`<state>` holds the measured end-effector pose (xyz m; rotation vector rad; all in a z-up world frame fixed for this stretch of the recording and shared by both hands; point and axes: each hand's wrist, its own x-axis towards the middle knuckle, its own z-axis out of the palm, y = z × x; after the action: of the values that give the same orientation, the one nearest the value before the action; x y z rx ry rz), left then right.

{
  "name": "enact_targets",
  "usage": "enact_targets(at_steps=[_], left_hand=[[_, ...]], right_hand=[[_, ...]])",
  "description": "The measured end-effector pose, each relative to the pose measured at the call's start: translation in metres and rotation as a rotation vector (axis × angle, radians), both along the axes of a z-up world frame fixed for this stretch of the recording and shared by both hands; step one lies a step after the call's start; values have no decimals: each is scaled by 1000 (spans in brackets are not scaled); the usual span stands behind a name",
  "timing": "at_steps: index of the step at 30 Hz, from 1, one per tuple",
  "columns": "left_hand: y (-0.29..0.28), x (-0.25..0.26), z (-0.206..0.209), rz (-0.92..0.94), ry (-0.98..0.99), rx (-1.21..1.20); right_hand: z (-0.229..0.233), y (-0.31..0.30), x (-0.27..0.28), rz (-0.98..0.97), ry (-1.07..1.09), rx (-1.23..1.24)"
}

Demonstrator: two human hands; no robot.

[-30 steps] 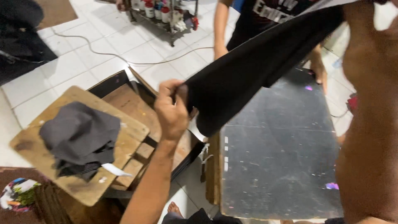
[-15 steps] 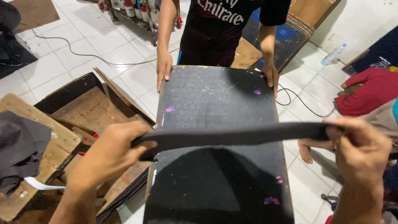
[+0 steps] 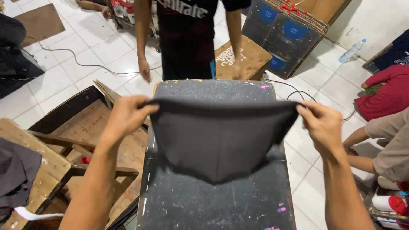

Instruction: Placing and smoothing fabric sleeves on a screen printing board and tying bundles of fabric with string.

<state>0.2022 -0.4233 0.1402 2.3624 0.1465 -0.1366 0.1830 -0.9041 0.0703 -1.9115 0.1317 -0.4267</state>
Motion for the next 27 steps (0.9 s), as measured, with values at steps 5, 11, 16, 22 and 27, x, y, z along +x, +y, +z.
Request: enact_targets(at_steps=[5, 11, 16, 22, 27], left_hand=[[-7, 68, -14, 44, -338, -295], [-10, 52, -28, 112, -390, -758], [-6, 43, -123, 193, -103, -959], [-6, 40, -196, 359, -95, -601], [-4, 25, -174, 364, -26, -563]], right_hand=[[12, 13, 65, 1, -167, 264], [26, 40, 47, 3, -186, 462], [-68, 34, 52, -61, -5, 542], [-149, 21, 48, -89, 226, 303], [-133, 22, 28, -57, 301, 141]])
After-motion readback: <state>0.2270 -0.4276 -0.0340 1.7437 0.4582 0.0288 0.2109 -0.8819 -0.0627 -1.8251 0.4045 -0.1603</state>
